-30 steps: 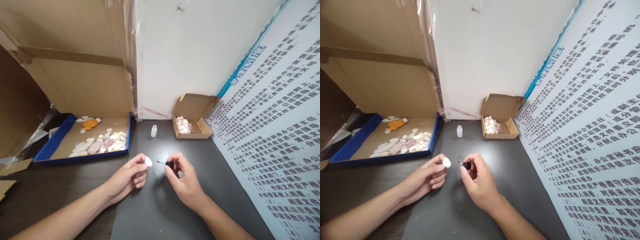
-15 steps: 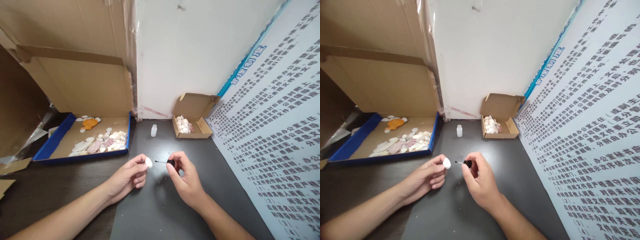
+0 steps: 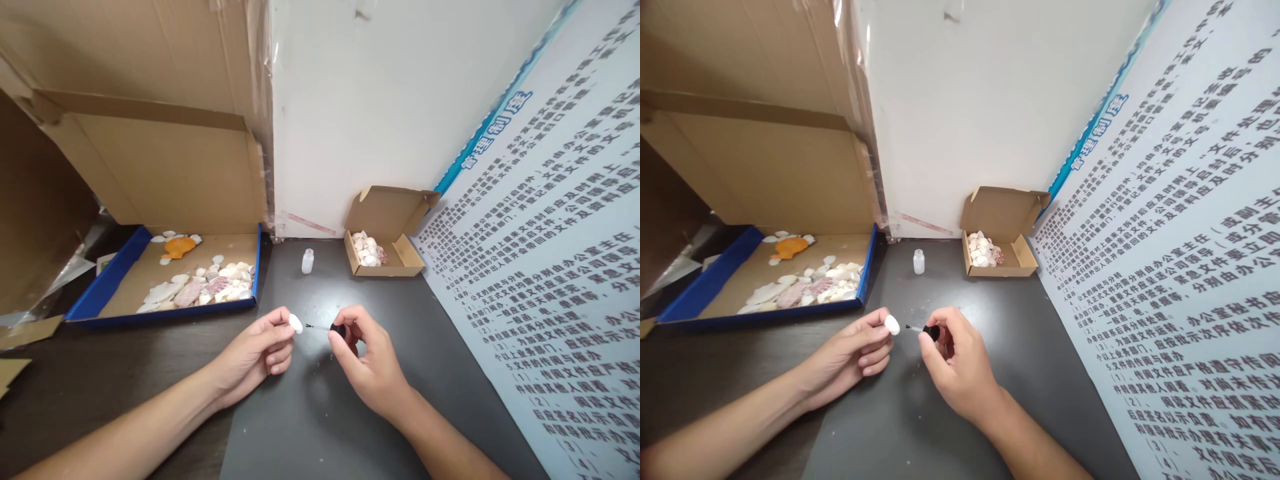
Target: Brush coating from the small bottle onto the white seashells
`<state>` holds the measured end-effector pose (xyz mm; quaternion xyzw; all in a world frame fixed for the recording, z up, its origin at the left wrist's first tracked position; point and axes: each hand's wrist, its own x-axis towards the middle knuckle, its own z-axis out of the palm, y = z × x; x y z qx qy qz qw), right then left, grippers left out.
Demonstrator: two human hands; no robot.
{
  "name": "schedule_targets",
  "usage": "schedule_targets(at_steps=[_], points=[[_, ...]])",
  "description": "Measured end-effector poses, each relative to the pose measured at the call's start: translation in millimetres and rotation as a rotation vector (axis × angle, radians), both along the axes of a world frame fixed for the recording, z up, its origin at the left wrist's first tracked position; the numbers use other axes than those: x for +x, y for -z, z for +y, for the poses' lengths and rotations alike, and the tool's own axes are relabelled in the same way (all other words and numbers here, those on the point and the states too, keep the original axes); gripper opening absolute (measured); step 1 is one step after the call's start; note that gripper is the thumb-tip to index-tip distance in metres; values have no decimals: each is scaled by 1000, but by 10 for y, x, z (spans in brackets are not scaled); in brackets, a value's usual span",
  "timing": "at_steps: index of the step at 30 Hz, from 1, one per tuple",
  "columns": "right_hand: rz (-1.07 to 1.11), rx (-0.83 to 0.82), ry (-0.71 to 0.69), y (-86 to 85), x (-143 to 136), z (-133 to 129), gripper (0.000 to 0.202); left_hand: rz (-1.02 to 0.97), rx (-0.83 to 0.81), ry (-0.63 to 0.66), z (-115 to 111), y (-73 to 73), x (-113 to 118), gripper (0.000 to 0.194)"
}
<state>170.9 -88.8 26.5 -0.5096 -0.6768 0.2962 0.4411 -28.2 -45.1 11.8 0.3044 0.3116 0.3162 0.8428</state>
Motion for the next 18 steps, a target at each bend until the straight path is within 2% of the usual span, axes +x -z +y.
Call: schedule_targets(at_steps=[3, 7, 18], points=[[55, -4, -27, 0, -5, -3, 5, 0, 4, 8, 1, 0, -1, 19], [22, -13, 24, 1, 0, -1, 7, 5, 17, 17, 0, -1, -8, 18], [119, -91, -5, -15, 7, 13, 5, 74, 83, 113, -42, 0, 5, 18]])
